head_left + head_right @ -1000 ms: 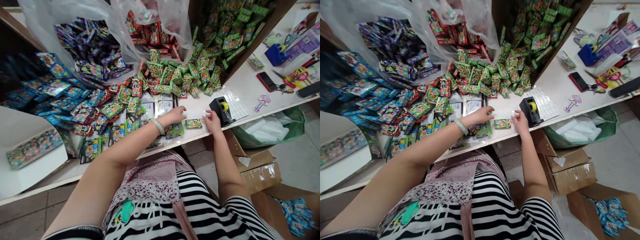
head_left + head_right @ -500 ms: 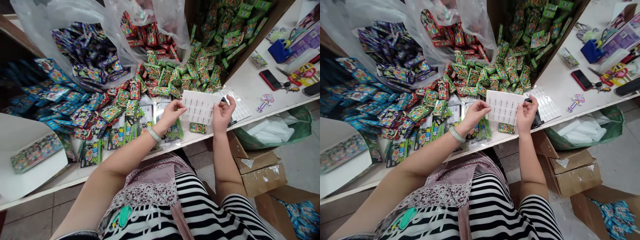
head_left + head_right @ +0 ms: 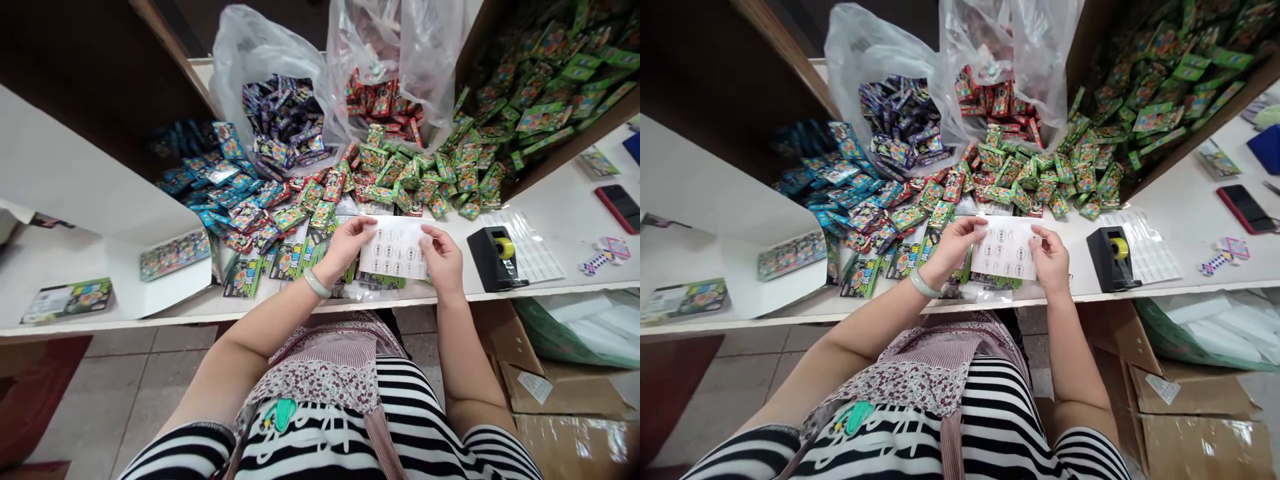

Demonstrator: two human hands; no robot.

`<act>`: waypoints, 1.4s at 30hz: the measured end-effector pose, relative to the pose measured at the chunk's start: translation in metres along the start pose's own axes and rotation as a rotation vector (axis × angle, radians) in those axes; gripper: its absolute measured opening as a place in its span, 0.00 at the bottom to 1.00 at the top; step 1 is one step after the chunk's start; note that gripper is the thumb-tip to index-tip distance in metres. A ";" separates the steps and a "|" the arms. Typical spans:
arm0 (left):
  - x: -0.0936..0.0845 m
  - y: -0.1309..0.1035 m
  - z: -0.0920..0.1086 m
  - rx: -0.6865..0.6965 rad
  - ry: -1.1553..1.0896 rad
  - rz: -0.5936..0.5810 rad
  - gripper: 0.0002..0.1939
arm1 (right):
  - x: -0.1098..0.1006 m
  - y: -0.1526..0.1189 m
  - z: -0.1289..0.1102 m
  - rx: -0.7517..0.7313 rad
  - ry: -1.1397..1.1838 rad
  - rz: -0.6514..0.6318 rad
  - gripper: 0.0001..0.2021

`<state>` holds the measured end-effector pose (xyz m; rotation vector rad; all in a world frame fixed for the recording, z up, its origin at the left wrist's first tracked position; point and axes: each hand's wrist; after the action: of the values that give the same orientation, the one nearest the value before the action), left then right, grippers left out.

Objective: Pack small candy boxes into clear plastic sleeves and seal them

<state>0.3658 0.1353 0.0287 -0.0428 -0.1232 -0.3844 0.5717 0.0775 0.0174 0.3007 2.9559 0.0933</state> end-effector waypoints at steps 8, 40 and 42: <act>-0.032 -0.025 0.030 0.067 0.055 0.021 0.23 | 0.028 0.000 -0.017 -0.064 0.160 -0.050 0.14; -0.050 -0.075 0.039 -0.033 -0.029 0.115 0.21 | 0.052 -0.030 -0.060 -0.066 0.085 -0.333 0.19; -0.049 -0.076 0.040 -0.055 -0.052 0.128 0.21 | 0.052 -0.032 -0.061 -0.073 0.085 -0.321 0.19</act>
<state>0.2877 0.0860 0.0637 -0.1147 -0.1601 -0.2592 0.5049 0.0544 0.0661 -0.1925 3.0308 0.1752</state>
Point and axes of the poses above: each hand's wrist, its own y-axis towards the middle knuckle, its own x-axis out of the palm, z = x × y, and after that the axes turned 11 degrees about -z, right-handed
